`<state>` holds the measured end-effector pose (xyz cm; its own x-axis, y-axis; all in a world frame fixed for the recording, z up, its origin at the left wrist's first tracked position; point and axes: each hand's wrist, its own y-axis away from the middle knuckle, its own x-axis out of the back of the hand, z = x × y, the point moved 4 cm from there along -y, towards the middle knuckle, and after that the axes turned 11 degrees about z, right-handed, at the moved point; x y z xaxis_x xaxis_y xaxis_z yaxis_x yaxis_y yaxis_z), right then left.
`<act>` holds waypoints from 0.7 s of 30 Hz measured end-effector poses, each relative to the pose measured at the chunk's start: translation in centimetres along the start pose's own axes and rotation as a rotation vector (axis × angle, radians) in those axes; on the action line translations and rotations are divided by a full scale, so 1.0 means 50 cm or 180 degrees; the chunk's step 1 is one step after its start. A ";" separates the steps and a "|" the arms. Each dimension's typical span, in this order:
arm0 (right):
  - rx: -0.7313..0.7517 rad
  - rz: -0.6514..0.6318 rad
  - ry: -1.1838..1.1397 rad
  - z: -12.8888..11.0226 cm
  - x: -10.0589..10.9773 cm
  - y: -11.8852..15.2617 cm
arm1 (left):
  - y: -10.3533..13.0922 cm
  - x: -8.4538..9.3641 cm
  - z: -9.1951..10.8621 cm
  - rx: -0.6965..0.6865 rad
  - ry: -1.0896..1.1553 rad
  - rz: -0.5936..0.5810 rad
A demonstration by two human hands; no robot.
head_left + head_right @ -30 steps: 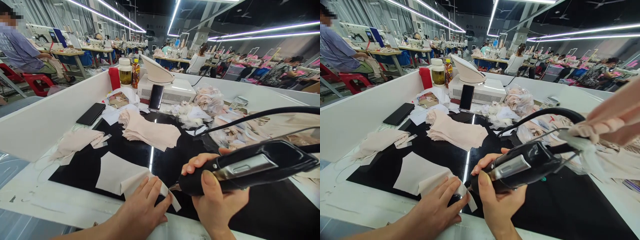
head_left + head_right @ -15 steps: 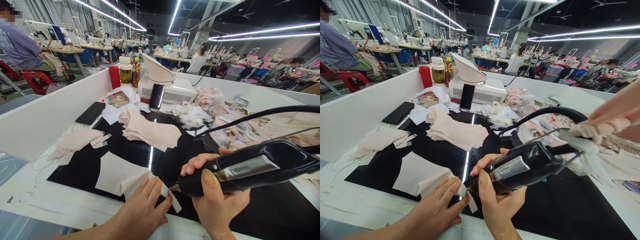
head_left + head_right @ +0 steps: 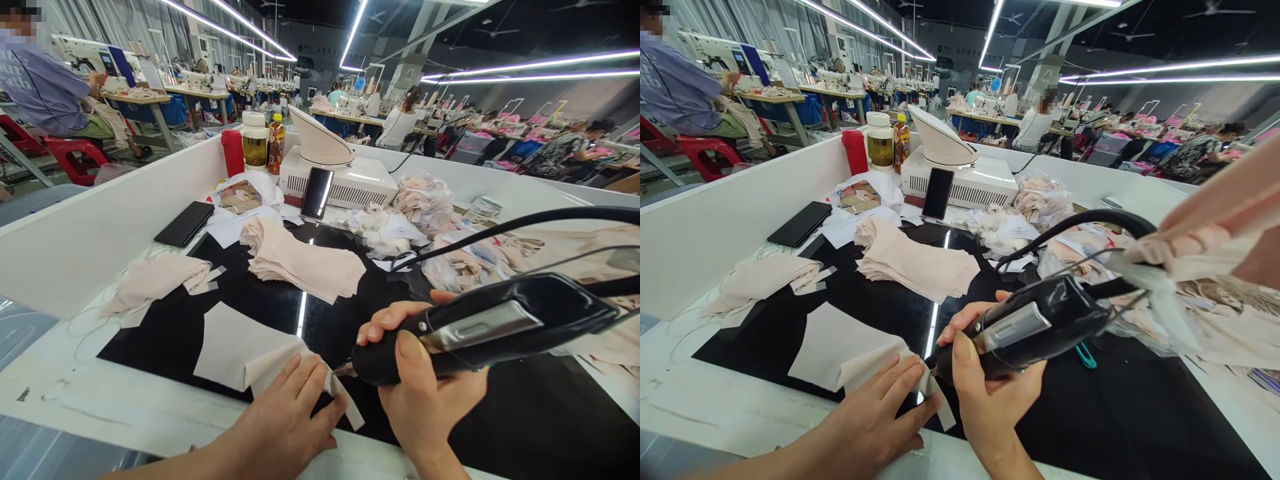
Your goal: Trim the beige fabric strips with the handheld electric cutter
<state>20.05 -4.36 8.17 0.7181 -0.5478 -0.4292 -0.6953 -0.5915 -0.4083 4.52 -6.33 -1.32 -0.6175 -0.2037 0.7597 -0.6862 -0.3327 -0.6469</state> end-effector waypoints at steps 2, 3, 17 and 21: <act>0.0021 -0.0030 -0.0008 -0.001 0.002 0.001 | -0.003 0.010 -0.006 -0.0008 0.0108 -0.0054; 0.0031 -0.0040 -0.0008 -0.001 0.003 0.002 | -0.006 0.017 -0.009 -0.0002 0.0181 -0.0101; 0.0067 -0.0060 -0.0098 -0.019 0.009 0.021 | -0.030 0.066 -0.020 0.0301 0.0020 -0.0264; 0.0054 -0.0072 -0.0112 -0.022 0.013 0.025 | -0.019 0.059 -0.014 0.0246 -0.0094 -0.0161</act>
<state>19.69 -6.09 8.26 0.7324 -0.5131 -0.4476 -0.6795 -0.5933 -0.4316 3.11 -5.98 1.48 -0.5704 -0.2113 0.7937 -0.6838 -0.4131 -0.6014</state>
